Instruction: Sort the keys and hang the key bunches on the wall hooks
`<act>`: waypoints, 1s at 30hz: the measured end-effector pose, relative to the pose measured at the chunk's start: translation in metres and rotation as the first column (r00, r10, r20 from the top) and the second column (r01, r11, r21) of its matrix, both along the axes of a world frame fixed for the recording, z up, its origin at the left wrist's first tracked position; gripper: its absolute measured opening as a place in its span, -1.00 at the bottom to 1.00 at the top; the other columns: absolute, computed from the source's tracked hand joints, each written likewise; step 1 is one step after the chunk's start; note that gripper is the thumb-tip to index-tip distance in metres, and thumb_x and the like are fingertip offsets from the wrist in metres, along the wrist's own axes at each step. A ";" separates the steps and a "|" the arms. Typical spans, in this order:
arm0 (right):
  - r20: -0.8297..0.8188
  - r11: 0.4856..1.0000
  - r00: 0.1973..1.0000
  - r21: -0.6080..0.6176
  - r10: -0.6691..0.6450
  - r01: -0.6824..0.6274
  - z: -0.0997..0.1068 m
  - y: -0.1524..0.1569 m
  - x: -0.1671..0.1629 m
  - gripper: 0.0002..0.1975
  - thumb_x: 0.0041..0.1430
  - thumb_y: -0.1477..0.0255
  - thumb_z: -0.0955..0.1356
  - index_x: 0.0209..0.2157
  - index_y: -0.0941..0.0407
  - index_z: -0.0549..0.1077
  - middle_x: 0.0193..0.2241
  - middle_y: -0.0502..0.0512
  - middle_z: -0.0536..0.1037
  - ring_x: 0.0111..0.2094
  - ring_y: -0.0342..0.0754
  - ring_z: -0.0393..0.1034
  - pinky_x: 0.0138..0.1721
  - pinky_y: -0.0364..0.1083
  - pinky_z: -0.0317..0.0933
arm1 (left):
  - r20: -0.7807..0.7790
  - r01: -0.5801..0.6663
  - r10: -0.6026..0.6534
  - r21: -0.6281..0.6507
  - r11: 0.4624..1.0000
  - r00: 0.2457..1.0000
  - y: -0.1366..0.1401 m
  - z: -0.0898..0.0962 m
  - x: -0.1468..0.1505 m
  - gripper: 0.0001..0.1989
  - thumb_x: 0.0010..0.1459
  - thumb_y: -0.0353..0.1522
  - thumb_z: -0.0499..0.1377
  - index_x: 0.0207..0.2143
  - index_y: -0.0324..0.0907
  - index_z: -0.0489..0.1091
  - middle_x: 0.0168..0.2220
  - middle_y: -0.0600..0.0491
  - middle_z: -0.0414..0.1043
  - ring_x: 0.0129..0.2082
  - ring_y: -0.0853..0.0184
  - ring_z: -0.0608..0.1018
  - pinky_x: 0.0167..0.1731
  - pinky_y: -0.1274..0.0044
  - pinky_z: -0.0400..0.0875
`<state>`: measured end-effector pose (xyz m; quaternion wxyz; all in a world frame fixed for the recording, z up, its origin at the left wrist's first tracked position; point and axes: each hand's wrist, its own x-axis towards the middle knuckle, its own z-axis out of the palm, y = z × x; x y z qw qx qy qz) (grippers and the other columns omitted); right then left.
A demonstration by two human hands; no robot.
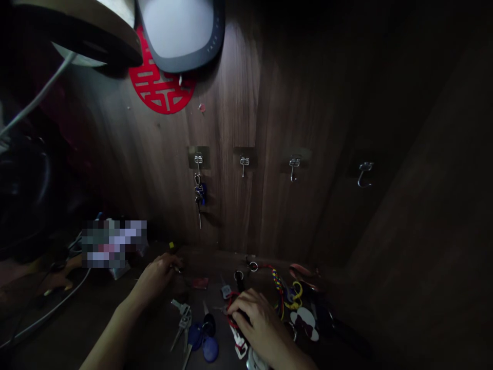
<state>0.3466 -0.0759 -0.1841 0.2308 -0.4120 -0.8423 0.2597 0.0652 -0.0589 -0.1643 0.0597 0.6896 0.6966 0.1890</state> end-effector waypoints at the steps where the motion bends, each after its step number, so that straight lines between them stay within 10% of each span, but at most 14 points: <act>1: 0.005 1.000 1.000 0.001 0.004 -0.004 0.000 0.000 0.000 -0.81 0.19 0.49 0.26 -0.35 0.01 0.50 -0.33 -0.02 0.54 -0.19 -0.05 0.36 -0.12 -0.06 0.14 | 0.000 -0.001 0.001 -0.011 1.000 1.000 0.000 -0.001 0.001 -0.70 0.04 -0.60 0.04 -0.33 -0.11 0.46 -0.21 0.01 0.49 -0.15 0.27 0.50 -0.15 0.52 0.27; 30: 0.030 1.000 1.000 0.004 0.011 -0.011 0.002 -0.001 0.001 -0.79 0.20 0.52 0.24 -0.34 0.03 0.50 -0.32 0.00 0.54 -0.19 -0.06 0.35 -0.10 -0.07 0.15 | 0.596 -0.183 -0.034 0.301 0.936 0.802 0.009 0.006 0.009 -0.73 0.02 -0.19 0.13 -0.28 -0.12 0.48 -0.52 0.13 0.47 -0.52 0.33 0.47 -0.48 0.56 0.30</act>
